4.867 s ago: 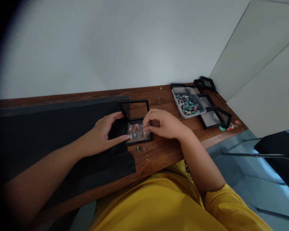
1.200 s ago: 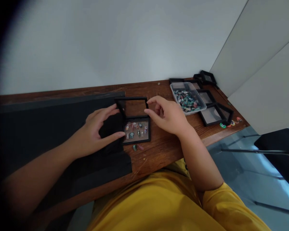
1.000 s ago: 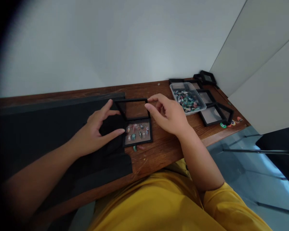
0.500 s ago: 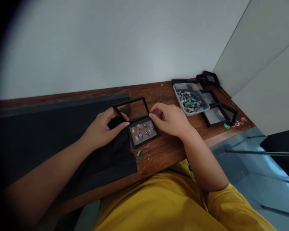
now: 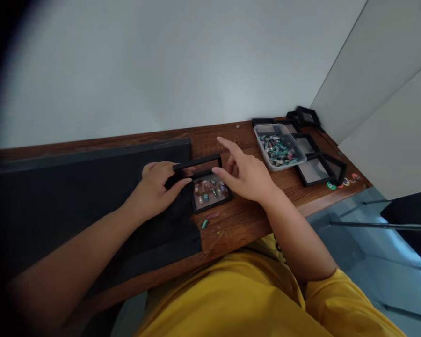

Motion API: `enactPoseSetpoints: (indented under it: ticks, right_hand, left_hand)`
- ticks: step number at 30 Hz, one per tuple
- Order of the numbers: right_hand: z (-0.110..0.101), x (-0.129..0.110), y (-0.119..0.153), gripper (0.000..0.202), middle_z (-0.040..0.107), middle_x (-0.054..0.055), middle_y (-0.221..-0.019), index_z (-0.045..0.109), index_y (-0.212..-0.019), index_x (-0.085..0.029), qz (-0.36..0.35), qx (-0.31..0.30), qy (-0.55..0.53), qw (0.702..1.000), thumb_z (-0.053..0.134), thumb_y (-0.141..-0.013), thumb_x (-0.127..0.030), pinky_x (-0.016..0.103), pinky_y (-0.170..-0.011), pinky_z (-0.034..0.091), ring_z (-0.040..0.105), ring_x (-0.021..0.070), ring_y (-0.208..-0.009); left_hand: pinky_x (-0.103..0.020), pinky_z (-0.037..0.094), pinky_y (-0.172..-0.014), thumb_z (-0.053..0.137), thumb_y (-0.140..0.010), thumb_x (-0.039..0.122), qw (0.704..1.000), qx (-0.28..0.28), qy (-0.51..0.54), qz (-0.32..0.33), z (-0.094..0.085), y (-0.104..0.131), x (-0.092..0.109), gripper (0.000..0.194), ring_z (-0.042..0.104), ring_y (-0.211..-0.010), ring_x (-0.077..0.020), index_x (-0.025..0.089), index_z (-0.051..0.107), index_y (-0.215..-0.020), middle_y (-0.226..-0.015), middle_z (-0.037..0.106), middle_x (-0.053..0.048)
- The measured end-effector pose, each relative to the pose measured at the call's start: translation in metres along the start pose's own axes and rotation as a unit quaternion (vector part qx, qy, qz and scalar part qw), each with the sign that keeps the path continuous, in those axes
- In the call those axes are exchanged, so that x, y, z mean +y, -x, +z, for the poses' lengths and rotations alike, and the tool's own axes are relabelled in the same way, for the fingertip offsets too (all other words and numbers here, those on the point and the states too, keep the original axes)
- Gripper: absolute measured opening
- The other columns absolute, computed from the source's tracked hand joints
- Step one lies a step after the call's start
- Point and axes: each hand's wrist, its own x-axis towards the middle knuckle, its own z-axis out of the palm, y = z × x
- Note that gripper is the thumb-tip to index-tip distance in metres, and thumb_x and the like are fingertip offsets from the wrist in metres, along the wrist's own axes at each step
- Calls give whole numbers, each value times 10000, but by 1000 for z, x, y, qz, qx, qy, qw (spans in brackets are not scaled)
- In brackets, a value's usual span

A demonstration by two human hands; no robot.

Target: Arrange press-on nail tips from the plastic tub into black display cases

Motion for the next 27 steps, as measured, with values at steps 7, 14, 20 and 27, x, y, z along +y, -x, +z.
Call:
enactPoseSetpoints:
  ticks: [7, 14, 20, 27]
  right_hand:
    - [-3, -5, -1, 245, 676, -10, -770, 729, -1040, -182, -38, -50, -24, 998, 663, -1004, -415, 261, -647, 372, 546, 118, -638]
    - [-9, -8, -1, 351, 597, -27, -672, 682, -881, -181, -12, -72, -55, 996, 665, -985, -515, 258, -630, 345, 509, 119, -624]
    - [-11, -8, 0, 285, 532, -58, -587, 641, -753, -180, -34, -127, -91, 987, 732, -913, -398, 250, -584, 294, 444, 92, -563]
    - [-11, -9, 1, 262, 514, -61, -577, 649, -691, -167, -38, -231, -84, 969, 790, -863, -306, 257, -597, 273, 438, 92, -572]
  left_hand:
    - [-555, 479, -1121, 433, -1055, 402, 998, -8, 23, 58, -2, 1, 4, 390, 661, -1248, -333, 271, 773, -1192, -1285, 763, -91]
    - [-527, 515, -1135, 566, -1012, 528, 991, -36, 114, 59, -2, 1, -4, 446, 684, -1250, -317, 259, 712, -1335, -1308, 775, -89]
    - [-555, 503, -1152, 640, -935, 654, 986, -74, 136, 64, -6, 4, -9, 577, 663, -1269, -333, 270, 690, -1363, -1321, 755, -103]
    - [-633, 397, -1242, 776, -720, 851, 977, -142, 144, 62, -10, 8, -17, 1020, 530, -1434, -413, 289, 549, -1541, -1498, 631, -135]
